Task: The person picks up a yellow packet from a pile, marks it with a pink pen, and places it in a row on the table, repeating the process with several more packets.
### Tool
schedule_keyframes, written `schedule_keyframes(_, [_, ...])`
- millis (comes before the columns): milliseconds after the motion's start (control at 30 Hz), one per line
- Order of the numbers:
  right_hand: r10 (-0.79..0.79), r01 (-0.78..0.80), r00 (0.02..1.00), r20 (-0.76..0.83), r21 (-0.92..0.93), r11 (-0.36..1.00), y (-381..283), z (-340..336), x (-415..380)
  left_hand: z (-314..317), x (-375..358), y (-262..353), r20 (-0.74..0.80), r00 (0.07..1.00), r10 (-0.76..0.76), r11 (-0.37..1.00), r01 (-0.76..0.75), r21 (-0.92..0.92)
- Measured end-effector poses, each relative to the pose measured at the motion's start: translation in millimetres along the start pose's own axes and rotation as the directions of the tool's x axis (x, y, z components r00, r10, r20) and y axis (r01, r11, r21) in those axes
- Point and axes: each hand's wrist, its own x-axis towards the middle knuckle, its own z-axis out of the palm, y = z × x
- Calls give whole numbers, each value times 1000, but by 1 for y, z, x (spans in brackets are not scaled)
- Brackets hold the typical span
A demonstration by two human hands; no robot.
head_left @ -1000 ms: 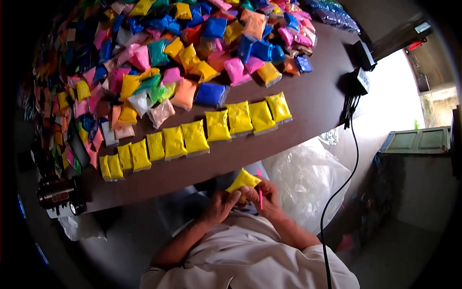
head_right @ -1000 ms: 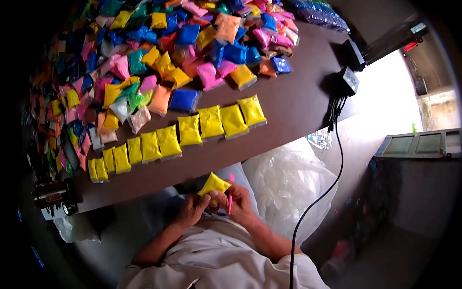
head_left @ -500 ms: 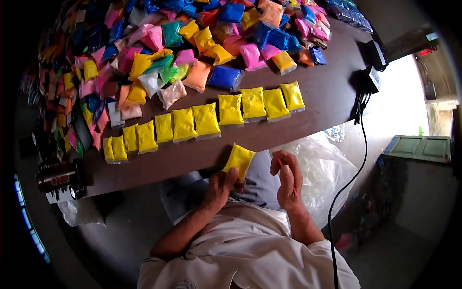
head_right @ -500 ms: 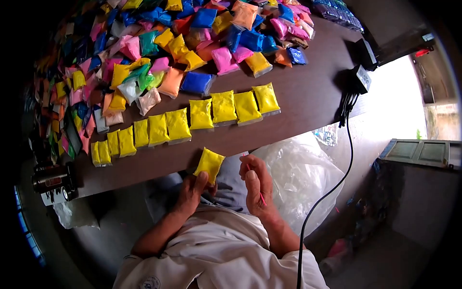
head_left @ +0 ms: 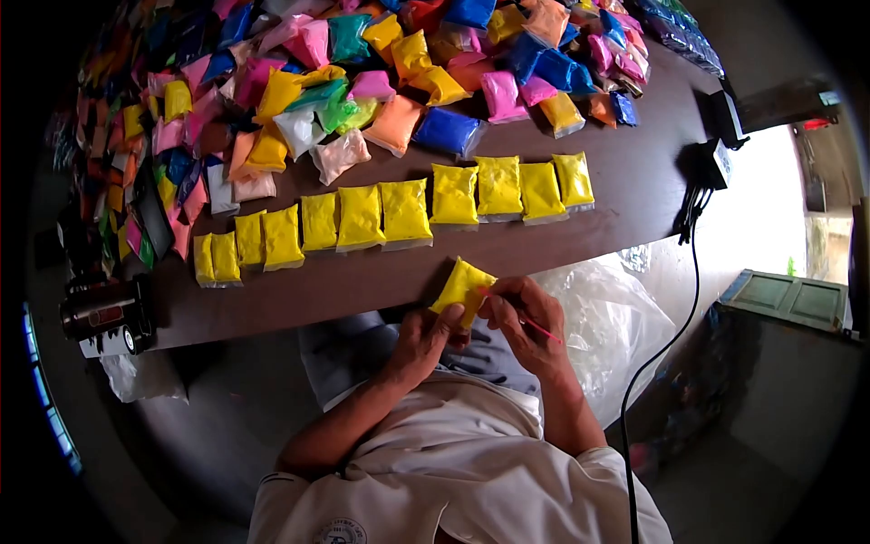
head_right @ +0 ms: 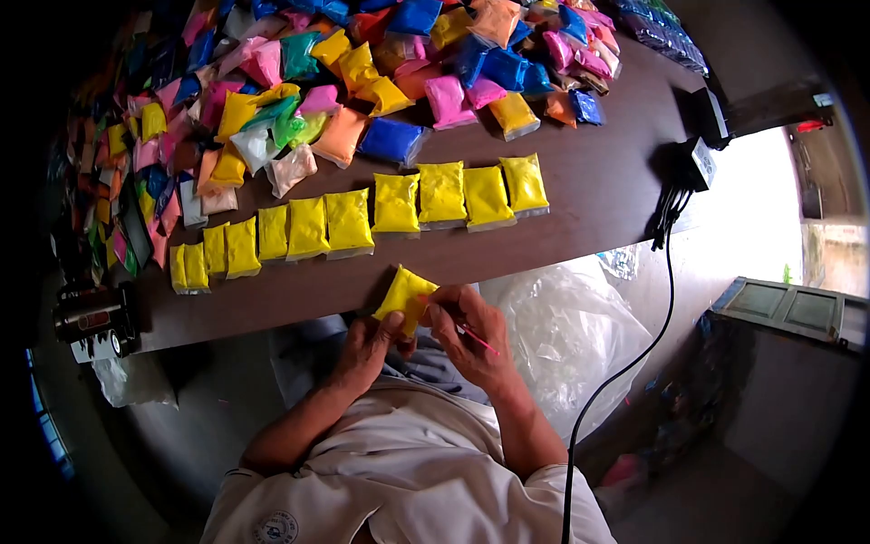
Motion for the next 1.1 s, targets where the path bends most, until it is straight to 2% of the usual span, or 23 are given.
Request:
schedule_keyframes(133, [1, 1, 998, -62, 29, 1000, 8, 2, 4, -2, 1, -1, -2, 1000, 20, 1000, -20, 0])
schedule_keyframes(200, [-164, 146, 984, -73, -205, 968, 11, -1, 5, -3, 2, -2, 8, 1000, 26, 1000, -26, -2])
schedule_keyframes(333, [-259, 219, 959, -114, -282, 934, 4, 3, 6, -1, 3, -1, 1, 999, 35, 999, -35, -18])
schedule_keyframes(400, [-381, 344, 925, -21, -385, 857, 6, 3, 7, -1, 4, -2, 18, 999, 41, 999, -41, -22])
schedule_keyframes(533, [-412, 352, 910, -46, -440, 826, 11, 3, 12, -2, 5, -6, 41, 998, 40, 999, -40, 1])
schedule_keyframes(600, [-402, 283, 903, -151, -494, 822, 12, 2, 16, -2, 5, -6, 42, 998, 48, 999, -48, 12])
schedule_keyframes(733, [-447, 262, 857, -255, -532, 805, 14, 4, 17, 0, 8, -8, 39, 995, 97, 995, -97, -10])
schedule_keyframes(833, [-472, 250, 820, -325, -539, 804, 17, -2, 18, 1, 6, -2, 22, 997, 75, 997, -75, -23])
schedule_keyframes(867, [-472, 252, 820, -323, -538, 805, 14, -1, 17, 0, 7, -4, 19, 997, 76, 997, -76, -23])
schedule_keyframes(933, [-405, 317, 910, -92, -474, 821, -1, 1, 11, -1, 7, -8, 47, 999, 25, 999, -24, -34])
schedule_keyframes(967, [-419, 375, 908, 18, -479, 794, -6, 3, 12, -1, 7, -7, 48, 998, 28, 999, -26, -33])
schedule_keyframes(1067, [-378, 335, 926, 23, -514, 790, -8, 9, 16, 1, 7, 1, 68, 997, 27, 998, -23, -55])
schedule_keyframes(1100, [-383, 307, 923, -31, -539, 784, -7, 6, 21, 0, 8, -2, 62, 997, 42, 998, -39, -48])
